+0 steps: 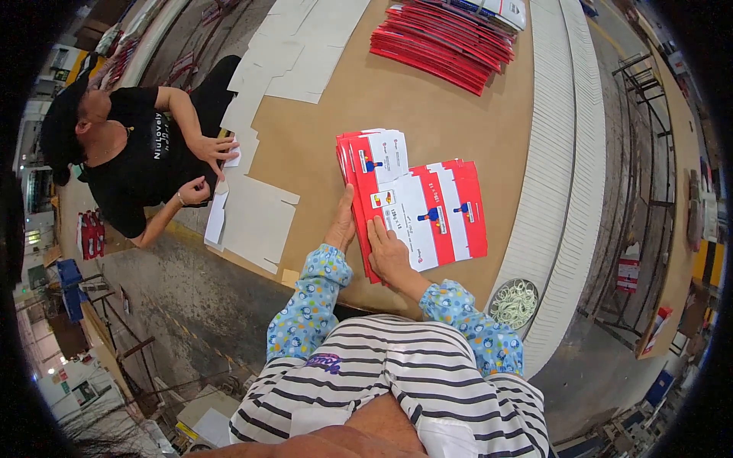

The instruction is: Sort and arrange stacks of flat cardboard boxes on an industrial work table.

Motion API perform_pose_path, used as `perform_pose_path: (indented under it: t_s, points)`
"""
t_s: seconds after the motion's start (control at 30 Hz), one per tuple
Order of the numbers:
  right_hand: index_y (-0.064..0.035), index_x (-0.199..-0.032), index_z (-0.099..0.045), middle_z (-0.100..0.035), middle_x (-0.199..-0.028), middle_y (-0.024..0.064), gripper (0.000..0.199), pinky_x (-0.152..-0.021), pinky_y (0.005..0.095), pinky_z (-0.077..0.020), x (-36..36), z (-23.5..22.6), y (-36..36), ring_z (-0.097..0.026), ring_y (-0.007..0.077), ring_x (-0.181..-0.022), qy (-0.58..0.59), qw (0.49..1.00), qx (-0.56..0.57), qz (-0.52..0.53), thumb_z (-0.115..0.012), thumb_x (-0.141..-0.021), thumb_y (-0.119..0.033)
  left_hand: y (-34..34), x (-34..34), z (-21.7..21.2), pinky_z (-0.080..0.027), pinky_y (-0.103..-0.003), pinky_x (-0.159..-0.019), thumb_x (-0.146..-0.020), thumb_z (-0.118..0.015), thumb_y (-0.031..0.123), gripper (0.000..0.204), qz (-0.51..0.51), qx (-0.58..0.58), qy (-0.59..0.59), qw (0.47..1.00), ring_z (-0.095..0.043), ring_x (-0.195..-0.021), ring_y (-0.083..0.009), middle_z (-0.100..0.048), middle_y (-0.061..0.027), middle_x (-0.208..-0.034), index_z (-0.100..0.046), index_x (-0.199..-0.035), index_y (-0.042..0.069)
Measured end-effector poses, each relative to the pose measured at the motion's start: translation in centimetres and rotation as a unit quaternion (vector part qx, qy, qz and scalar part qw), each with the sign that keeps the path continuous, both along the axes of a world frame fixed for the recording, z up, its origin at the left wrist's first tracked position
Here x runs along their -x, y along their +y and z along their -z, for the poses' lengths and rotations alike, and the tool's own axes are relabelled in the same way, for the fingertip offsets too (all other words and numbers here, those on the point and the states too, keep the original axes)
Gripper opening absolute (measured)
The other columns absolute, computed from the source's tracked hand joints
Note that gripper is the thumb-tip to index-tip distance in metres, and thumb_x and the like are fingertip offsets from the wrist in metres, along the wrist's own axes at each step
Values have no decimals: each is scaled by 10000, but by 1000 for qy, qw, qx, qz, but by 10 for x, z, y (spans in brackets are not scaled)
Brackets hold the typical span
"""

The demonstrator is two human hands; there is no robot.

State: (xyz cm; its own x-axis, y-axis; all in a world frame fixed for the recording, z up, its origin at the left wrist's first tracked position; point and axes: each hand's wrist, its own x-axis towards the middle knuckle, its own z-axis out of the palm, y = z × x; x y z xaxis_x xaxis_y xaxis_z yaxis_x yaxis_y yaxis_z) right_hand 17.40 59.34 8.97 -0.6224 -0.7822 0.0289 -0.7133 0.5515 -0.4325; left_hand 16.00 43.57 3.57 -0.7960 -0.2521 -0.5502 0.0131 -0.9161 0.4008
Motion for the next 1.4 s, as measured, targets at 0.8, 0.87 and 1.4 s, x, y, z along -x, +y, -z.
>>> perform_pose_path:
  t_s: [0.8,0.87,1.4]
  points:
    - [33,-1334,-315,-472,-1292,192,989,-1039,508,-236,134,-94,15,-450,376,-1174,140,974,180,-13,-755,-637,-513,2,-13,-87,-428,-377,-992,-667,-805,21,911,98,522,183,827,-464,-1219,-229,-427,-101,-1351,-263,-1395,100]
    - [26,-1373,-274,-474,-1292,182,1018,-1022,504,-252,125,-97,7,-450,360,-1175,130,977,166,-19,-773,-630,-459,20,-13,-87,-423,-376,-1002,-680,-800,26,961,28,538,162,827,-443,-1242,-239,-383,-114,-1383,-190,-1418,106]
    - [14,-1307,-413,-445,-1329,189,839,-1055,487,-235,162,-64,22,-319,383,-1325,-32,980,170,-97,-664,-750,-561,23,17,-75,-454,-375,-963,-618,-876,150,872,-28,489,191,851,-480,-1186,-238,-439,-130,-1286,-334,-1293,45]
